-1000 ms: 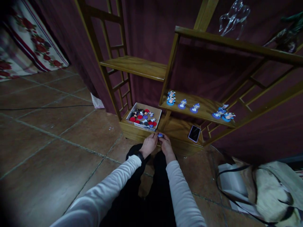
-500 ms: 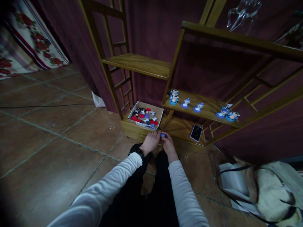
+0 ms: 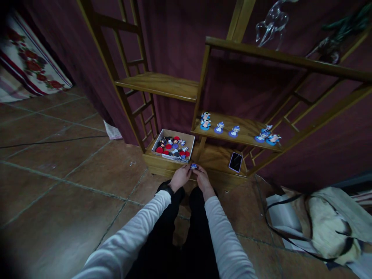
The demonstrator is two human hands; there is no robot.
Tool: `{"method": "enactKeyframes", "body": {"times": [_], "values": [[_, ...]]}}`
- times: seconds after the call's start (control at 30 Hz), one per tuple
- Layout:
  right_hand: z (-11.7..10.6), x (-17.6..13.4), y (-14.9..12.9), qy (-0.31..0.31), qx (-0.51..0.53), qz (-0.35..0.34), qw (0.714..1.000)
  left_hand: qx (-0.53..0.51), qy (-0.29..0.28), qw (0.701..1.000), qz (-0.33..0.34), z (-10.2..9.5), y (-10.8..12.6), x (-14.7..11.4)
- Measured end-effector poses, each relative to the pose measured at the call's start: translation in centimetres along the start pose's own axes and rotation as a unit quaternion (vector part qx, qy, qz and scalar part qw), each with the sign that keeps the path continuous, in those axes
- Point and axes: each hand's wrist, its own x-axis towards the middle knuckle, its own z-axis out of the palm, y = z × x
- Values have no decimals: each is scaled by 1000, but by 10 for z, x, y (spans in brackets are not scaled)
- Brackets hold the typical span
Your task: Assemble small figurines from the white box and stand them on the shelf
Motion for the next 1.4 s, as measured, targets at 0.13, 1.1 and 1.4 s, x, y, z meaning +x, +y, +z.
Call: {"method": "enactKeyframes", "body": {"times": [0.13,1.1,1.4], "values": [[2,1,2,14,13,17,1000,-229,-11,969,-88,9,-16,10],[12,-7,-4,-10,-2,26,1000,-445,-55,882,-148,23,-34,19],[11,-5,-1,-17,2,21,1000,-449,-43,880,-150,25,-33,20]]}}
